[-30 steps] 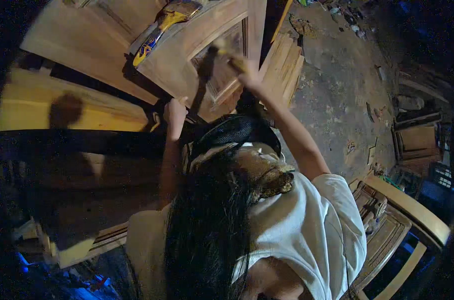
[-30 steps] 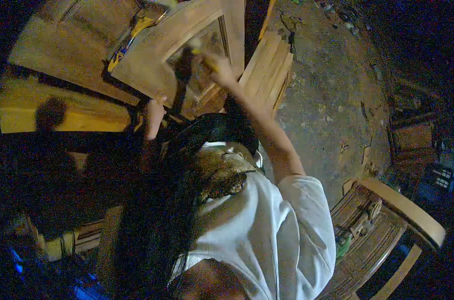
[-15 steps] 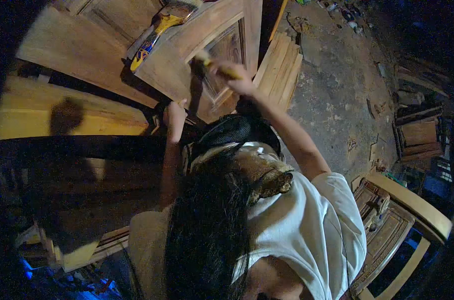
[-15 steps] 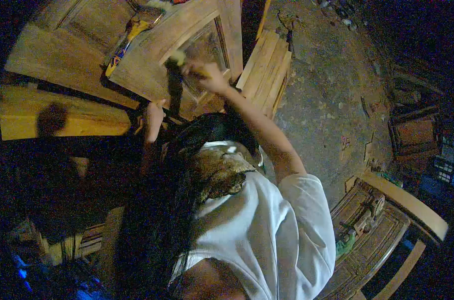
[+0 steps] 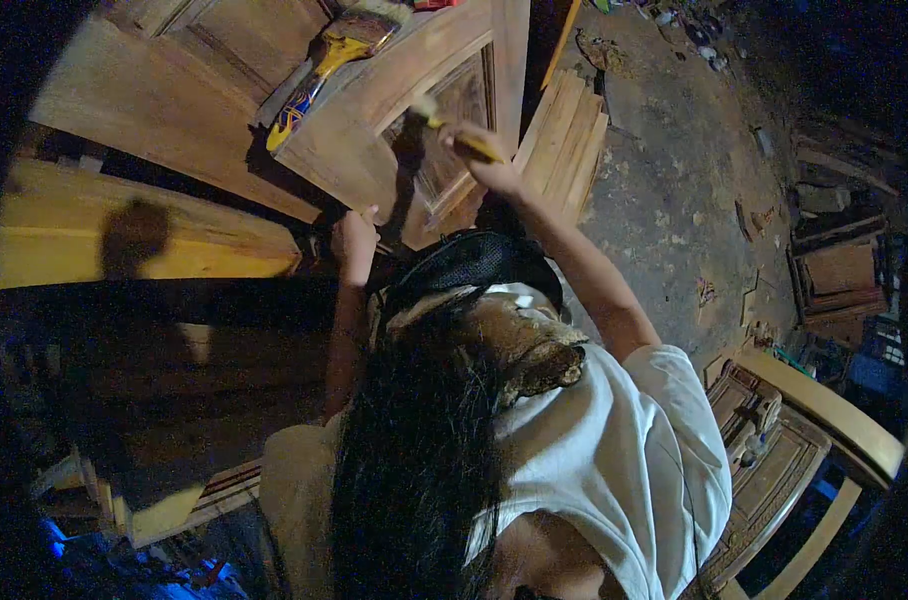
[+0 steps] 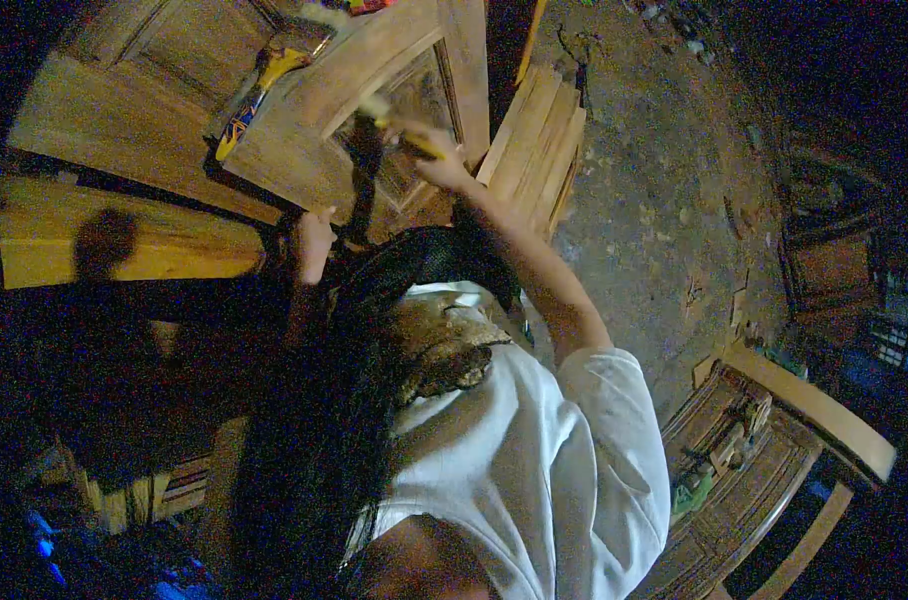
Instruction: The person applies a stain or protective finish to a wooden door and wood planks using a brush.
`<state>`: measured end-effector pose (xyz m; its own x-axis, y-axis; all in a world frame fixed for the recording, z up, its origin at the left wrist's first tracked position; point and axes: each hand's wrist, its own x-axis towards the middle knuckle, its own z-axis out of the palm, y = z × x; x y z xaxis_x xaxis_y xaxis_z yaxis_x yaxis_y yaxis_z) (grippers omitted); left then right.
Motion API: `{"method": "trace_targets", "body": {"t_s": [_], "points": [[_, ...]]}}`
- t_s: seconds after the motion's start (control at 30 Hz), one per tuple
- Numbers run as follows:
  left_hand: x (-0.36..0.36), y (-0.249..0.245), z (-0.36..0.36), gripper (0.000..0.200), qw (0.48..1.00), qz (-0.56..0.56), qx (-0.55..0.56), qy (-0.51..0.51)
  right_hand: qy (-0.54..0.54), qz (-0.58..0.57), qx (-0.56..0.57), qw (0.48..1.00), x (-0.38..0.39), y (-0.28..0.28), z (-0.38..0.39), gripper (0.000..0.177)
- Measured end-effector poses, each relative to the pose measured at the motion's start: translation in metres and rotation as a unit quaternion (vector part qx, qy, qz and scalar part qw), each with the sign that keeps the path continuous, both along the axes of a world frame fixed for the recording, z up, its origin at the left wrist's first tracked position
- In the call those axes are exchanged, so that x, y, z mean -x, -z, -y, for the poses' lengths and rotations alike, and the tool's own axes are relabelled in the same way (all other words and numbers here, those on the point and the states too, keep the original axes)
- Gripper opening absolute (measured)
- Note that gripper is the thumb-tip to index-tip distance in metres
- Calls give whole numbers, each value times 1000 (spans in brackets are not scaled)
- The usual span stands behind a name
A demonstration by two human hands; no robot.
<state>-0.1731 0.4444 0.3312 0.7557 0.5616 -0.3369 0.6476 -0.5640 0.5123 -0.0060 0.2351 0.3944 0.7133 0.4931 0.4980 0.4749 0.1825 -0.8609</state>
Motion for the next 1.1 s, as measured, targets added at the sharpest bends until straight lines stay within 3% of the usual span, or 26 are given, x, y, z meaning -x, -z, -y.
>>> {"method": "trace_targets", "body": {"t_s": [0.03,0.07,0.2,0.27,0.33,0.4,0.43,0.5,0.53,0.6,0.63,0.73,0.77,0.8,0.87,1.0,1.07,1.1], "points": [[-1,0,0,50,1000,0,0,-2,-51,27,77,995,7,-7,0,11],[-1,1,0,49,1000,7,-9,1,-52,25,77,995,0,-2,4,11],[2,-6,1,49,1000,16,9,7,-25,3,-42,999,-49,-1,36,13],[2,-7,2,49,1000,19,2,9,177,-87,80,977,-71,9,41,16],[2,-11,2,50,1000,24,-7,9,100,-37,28,994,-54,-3,28,22],[2,-13,4,49,1000,22,11,-2,-58,-56,-48,996,-17,-7,9,26],[2,-10,2,49,1000,23,10,-2,-58,-55,-49,996,-3,-16,6,26],[6,3,-4,48,997,61,31,30,-133,-8,181,974,14,-38,-1,38],[7,8,-6,48,997,58,30,28,-135,-10,180,974,8,-29,2,38],[3,16,-7,48,999,27,24,4,-79,-21,-3,997,-25,-5,15,29],[3,14,-6,48,999,27,24,4,27,-18,20,999,-37,-4,19,27],[3,8,-3,48,999,35,16,-11,121,-112,-17,986,-52,-13,25,26],[3,7,-4,47,999,37,15,-3,156,-1,62,986,-45,-15,26,26],[3,7,-3,47,999,37,16,5,155,-1,62,986,-33,-16,22,26],[4,2,-1,48,999,37,25,6,-112,34,20,993,-6,-15,10,27],[3,-15,2,48,999,25,26,5,-133,10,109,985,11,-14,1,13],[4,-9,0,48,1000,21,20,7,-8,-3,2,1000,-24,18,15,13],[3,-12,1,48,1000,19,14,9,58,-33,33,997,-30,9,19,15]]}}
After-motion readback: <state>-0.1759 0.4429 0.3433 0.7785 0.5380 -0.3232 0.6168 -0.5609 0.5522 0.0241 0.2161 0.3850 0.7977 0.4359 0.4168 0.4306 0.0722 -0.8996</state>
